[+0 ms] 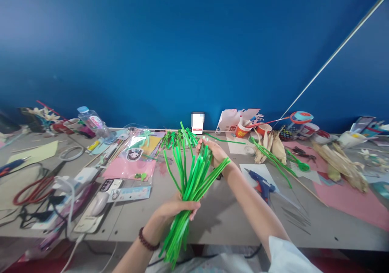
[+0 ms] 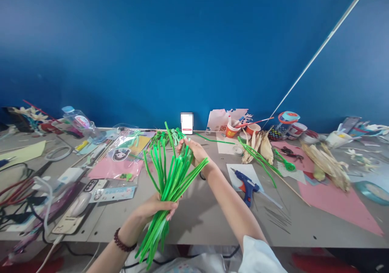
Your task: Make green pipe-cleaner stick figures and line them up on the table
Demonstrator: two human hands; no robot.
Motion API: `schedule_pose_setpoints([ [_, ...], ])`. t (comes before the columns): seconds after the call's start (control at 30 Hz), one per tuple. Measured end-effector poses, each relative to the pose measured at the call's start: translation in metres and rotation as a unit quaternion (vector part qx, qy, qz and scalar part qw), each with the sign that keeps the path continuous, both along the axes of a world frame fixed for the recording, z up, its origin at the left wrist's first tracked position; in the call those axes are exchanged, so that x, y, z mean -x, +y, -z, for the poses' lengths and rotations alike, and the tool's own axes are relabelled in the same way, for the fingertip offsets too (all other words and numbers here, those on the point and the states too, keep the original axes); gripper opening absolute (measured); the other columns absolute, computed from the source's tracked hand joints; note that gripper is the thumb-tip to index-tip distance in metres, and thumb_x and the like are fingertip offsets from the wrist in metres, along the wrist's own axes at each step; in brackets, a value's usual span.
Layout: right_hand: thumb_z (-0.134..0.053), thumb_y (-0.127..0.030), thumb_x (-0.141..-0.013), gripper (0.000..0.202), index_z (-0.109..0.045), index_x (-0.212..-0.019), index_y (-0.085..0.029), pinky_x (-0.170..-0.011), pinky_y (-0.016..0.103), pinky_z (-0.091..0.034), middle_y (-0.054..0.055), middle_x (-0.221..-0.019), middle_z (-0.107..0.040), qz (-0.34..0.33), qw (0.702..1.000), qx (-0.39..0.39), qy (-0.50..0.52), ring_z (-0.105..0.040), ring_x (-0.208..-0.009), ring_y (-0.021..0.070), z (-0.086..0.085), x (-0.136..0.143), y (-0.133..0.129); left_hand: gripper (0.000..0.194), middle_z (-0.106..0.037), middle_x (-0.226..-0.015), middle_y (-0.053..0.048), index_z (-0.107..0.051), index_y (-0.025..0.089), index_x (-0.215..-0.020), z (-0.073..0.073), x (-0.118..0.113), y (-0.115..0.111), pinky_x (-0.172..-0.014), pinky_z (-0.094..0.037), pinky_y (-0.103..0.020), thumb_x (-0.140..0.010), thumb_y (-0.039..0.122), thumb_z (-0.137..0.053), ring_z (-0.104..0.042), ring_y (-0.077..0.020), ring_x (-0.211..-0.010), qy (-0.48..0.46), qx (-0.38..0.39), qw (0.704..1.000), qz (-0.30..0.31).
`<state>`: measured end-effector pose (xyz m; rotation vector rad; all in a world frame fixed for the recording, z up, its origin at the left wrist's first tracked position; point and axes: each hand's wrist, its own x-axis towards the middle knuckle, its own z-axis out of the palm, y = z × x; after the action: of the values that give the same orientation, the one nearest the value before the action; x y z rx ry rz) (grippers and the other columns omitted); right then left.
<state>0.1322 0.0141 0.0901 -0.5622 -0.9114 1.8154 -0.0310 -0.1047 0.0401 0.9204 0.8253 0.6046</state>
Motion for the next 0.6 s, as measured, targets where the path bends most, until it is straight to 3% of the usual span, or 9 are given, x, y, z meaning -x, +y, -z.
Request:
schedule_pose_setpoints([
  [0.23, -0.071, -0.040, -0.071, 0.026, -0.055, -0.072, -0.020, -0.052, 0.024, -0.046, -0.002, -0.062, -0.061, -0.004, 0.999, 0.033, 0.005, -0.056, -0.057, 0.0119, -0.002, 0.008, -0.012, 0.026, -0.049, -0.043, 0.003, -0.057, 0.014, -0.062, 0.004, 0.000, 0.003, -0.044, -0.031, -0.023, -0.063, 0.034, -0.074, -0.042, -0.0080, -0.040, 0.037, -0.011, 0.999, 0.003],
  [0.4, -0.065, -0.041, -0.077, 0.023, -0.056, -0.075, -0.020, -0.060, 0.026, -0.050, -0.002, -0.065, -0.061, -0.008, 0.998, 0.057, 0.031, -0.058, -0.059, 0.0126, -0.002, -0.003, -0.006, 0.031, -0.048, -0.041, 0.002, -0.053, 0.015, -0.050, 0.001, 0.000, 0.002, -0.044, -0.031, -0.024, -0.066, 0.035, -0.070, -0.042, -0.0078, -0.041, 0.042, -0.028, 0.999, 0.005],
  [0.53, -0.053, -0.059, -0.078, 0.044, -0.062, -0.082, -0.017, -0.060, 0.033, -0.053, 0.006, -0.071, -0.066, -0.020, 0.995, 0.097, -0.002, -0.063, -0.067, 0.0201, 0.001, -0.015, 0.004, 0.028, -0.048, -0.041, 0.004, -0.057, 0.014, -0.058, 0.000, 0.004, 0.000, -0.043, -0.031, -0.023, -0.061, 0.037, -0.074, -0.039, -0.0068, -0.038, 0.013, -0.018, 0.999, 0.028],
  [0.6, -0.056, -0.057, -0.077, 0.042, -0.064, -0.083, -0.016, -0.061, 0.035, -0.053, 0.007, -0.070, -0.066, -0.041, 0.995, 0.082, -0.034, -0.064, -0.068, 0.0218, 0.002, -0.014, 0.002, 0.029, -0.049, -0.042, 0.004, -0.059, 0.014, -0.062, 0.002, 0.006, -0.001, -0.042, -0.031, -0.023, -0.059, 0.037, -0.075, -0.040, -0.0064, -0.037, 0.001, -0.010, 0.999, 0.036],
])
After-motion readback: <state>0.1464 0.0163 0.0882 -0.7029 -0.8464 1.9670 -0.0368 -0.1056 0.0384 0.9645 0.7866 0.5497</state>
